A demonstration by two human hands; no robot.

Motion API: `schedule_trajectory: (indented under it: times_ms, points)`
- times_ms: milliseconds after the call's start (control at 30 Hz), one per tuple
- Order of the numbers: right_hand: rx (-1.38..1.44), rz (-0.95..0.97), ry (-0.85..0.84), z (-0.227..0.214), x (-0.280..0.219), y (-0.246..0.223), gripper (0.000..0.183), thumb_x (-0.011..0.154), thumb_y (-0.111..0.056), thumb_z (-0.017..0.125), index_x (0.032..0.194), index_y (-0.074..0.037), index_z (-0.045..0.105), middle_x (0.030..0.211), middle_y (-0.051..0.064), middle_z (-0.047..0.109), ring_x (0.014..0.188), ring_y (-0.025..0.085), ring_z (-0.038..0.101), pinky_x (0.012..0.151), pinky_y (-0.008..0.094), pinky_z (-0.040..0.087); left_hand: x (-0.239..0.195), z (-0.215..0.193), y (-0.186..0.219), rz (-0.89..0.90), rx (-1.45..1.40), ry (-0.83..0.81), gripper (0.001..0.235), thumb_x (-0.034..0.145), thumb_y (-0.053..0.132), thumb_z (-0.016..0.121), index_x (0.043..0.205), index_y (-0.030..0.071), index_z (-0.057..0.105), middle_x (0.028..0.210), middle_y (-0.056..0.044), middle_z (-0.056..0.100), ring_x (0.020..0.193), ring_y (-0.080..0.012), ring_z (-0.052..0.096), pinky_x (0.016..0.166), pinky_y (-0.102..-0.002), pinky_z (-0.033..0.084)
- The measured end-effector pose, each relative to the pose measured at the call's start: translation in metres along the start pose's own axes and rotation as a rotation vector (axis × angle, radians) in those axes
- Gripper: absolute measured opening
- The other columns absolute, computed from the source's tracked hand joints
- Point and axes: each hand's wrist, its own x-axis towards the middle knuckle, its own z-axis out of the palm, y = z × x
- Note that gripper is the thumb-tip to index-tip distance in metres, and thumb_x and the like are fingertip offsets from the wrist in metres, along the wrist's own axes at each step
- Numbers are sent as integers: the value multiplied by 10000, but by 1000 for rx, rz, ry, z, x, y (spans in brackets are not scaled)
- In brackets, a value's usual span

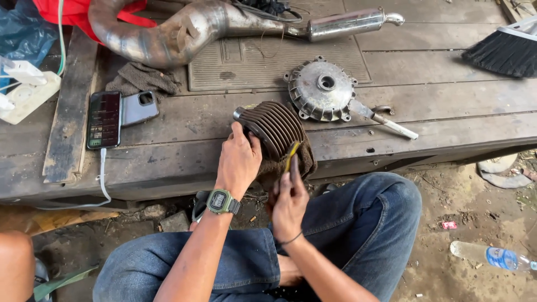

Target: Cleaning a motorcycle cylinder head by scrubbing and scraping between the cooling fins with a small brush and pick.

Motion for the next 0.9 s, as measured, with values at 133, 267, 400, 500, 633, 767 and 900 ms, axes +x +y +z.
schedule_trajectory:
  times_ms: [133, 267, 400, 500, 633, 767, 900]
  points:
    - [66, 110, -2, -12, -6, -2, 426, 1042, -185, 450, 1461, -192, 529, 549, -9, 405, 353, 85, 384, 261, 229, 355, -1, -5, 3, 1, -13, 0, 282, 1026, 175, 393, 1139, -76, 452, 834, -325, 638, 727, -536, 695, 517, -535, 594]
    - [15, -50, 61, -15, 30, -22, 416, 1065, -239, 432, 1472, -182, 500, 497, 5, 427, 302, 97, 390, 232, 235, 337, -2, -2, 3, 15, -16, 7, 275, 1023, 163, 399, 1136, -81, 454, 820, -314, 634, 710, -522, 698, 499, -515, 592]
    - [-38, -7, -18, -7, 3, 1, 443, 1060, -235, 442, 1489, -143, 495, 542, 15, 501, 345, 84, 440, 253, 237, 368, 1, 2, -3, 13, -8, 12, 268, 1025, 169, 396, 1130, -72, 452, 835, -324, 633, 726, -534, 698, 510, -530, 589]
    - [108, 142, -105, -23, -16, 6, 484, 1023, -169, 510, 1503, -231, 496, 612, -32, 479, 402, 61, 364, 283, 214, 328, 5, 6, -14, 37, -137, -16, 243, 999, 67, 500, 1162, -61, 372, 658, -225, 597, 425, -367, 596, 327, -412, 441]
    - [-39, -104, 24, -16, 26, -35, 451, 1061, -263, 447, 1488, -121, 473, 502, 58, 479, 296, 123, 429, 236, 246, 363, -3, -4, 5, 12, -31, 5, 279, 1026, 162, 397, 1133, -88, 461, 844, -334, 639, 724, -544, 694, 504, -539, 590]
    - [35, 10, 36, -1, 17, -17, 430, 1062, -213, 446, 1486, -153, 489, 527, -12, 481, 320, 73, 410, 232, 226, 357, 2, 0, 0, 21, -6, 11, 280, 1026, 168, 396, 1139, -80, 460, 842, -325, 640, 725, -534, 699, 512, -531, 593]
    - [-20, 116, -42, -9, -18, -15, 434, 1033, -159, 463, 1463, -145, 523, 541, 3, 474, 329, 83, 398, 250, 236, 378, -1, -2, 0, 14, -17, 4, 285, 1029, 167, 387, 1142, -85, 456, 849, -338, 637, 726, -554, 690, 512, -544, 588]
